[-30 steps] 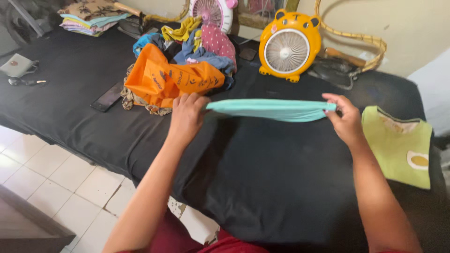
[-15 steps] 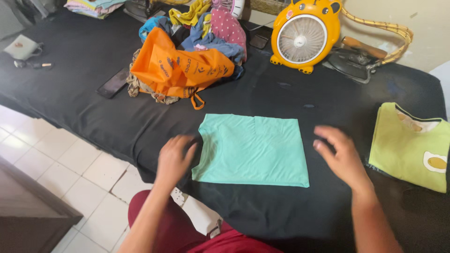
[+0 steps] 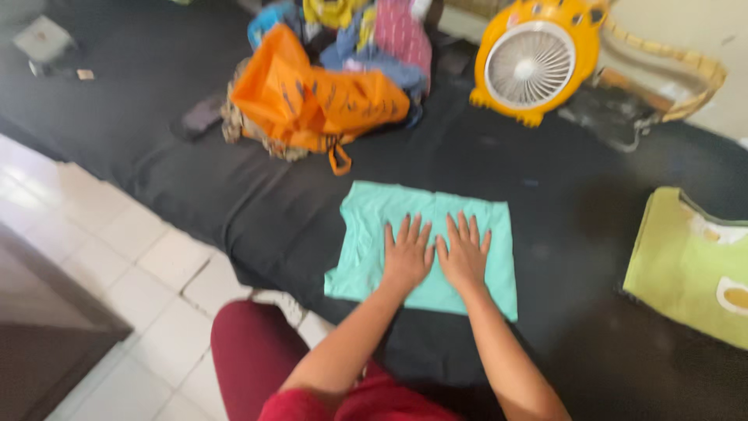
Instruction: The person folds a light green t-shirt, a yellow t-shirt, a pair of blue shorts, and a blue t-shirt on a black table. The person smooths and aligns each item before folding it into a compact rectangle and stacking them.
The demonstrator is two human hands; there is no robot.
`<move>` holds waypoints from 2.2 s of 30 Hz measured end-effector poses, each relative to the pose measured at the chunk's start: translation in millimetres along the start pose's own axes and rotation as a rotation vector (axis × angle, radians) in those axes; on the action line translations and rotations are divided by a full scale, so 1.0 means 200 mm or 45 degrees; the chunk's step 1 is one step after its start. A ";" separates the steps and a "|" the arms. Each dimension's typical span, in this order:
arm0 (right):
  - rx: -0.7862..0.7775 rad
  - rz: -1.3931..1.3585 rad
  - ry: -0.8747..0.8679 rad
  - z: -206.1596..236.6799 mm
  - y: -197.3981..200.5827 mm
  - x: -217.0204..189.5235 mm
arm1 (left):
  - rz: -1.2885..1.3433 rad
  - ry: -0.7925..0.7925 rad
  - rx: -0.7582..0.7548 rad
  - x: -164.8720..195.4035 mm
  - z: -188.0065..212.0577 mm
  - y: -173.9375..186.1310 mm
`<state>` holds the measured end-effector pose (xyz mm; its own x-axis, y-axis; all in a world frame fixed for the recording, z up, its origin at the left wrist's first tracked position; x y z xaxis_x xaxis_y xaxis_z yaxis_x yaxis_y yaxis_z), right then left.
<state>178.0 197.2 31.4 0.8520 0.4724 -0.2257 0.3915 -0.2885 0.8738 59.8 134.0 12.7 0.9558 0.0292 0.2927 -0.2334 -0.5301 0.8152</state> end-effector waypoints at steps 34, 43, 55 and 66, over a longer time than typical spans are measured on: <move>0.549 -0.380 -0.261 -0.36 0.05 0.63 | -0.003 0.503 0.526 -0.89 -0.52 0.00; 0.741 -0.812 -0.191 -0.36 0.02 0.71 | 0.179 0.389 0.665 -0.87 -0.53 0.02; 0.606 -0.433 -0.302 -0.38 -0.06 0.66 | -0.007 0.450 0.508 -0.91 -0.56 0.00; 0.628 -0.368 -0.293 -0.41 0.00 0.59 | -0.032 0.444 0.517 -0.90 -0.55 0.03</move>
<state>250.8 321.3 39.3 0.7193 0.4130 -0.5586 0.6854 -0.5531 0.4736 -133.9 218.4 19.3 0.8277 0.2896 0.4807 -0.0570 -0.8087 0.5855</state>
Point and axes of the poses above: each hand's wrist, its own z-axis away from the middle knuckle, its own y-axis out of the back of the hand, x = y × z, the point moved 5 cm from there along -z, towards the middle knuckle, and after that the axes turned 9 degrees about x, right-handed, at the moved point
